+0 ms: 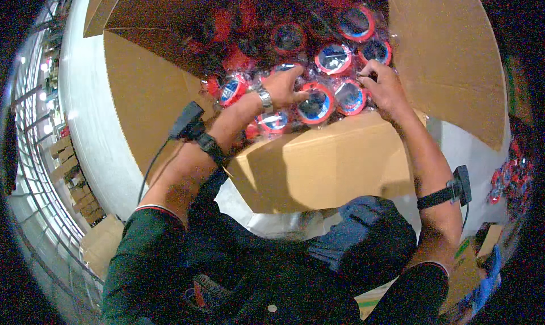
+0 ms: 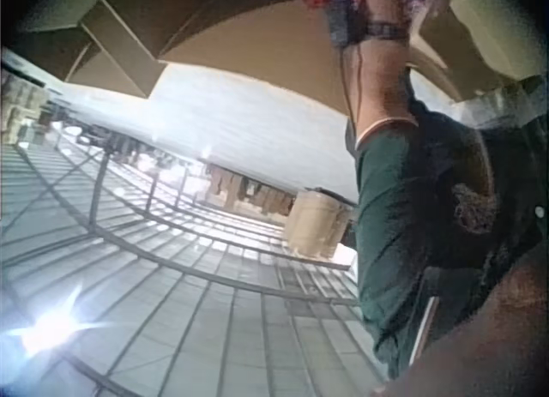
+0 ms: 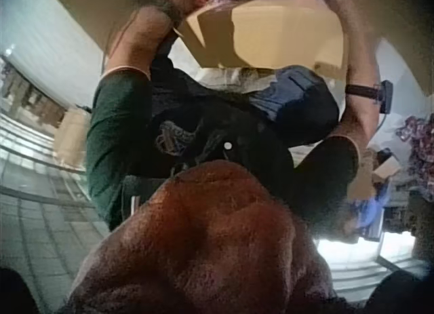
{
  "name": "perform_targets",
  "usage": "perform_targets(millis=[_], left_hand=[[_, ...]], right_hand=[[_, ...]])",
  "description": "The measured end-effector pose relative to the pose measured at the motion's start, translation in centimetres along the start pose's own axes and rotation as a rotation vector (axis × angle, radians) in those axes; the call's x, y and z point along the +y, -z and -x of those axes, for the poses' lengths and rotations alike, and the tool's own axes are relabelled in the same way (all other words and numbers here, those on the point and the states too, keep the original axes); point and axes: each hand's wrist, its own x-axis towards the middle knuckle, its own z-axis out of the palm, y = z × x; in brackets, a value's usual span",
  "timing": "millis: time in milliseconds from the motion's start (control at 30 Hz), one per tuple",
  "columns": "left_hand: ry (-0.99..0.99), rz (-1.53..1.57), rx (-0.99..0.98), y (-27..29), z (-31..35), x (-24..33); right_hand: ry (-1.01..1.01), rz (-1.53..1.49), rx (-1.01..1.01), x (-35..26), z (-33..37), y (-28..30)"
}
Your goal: Sorting red tape rolls from a large box into smaller boxes or piles on the floor.
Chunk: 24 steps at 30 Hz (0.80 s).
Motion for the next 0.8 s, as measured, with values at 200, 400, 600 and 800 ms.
perform_targets(millis=[200,400,600,800], left_hand=[[0.155,0.304,0.044,-2.6,0.1,-2.3],[0.140,0.344,0.116,-5.1,1.5,-5.0],[0.190,0.418,0.085,-5.9,2.1,-4.4],[-0.026,0.431,0.394,-4.3,1.8,-2.9]], right_hand=[[0.050,-0.024,0.120,1.1,1.2,-0.3],[0.224,0.005,-0.139,-5.6,1.7,-5.2],[0.430,0.610,-0.346,-4.8,2.4,-8.4],[0.032,-0.200,0.121,-1.5,2.3,-2.6]])
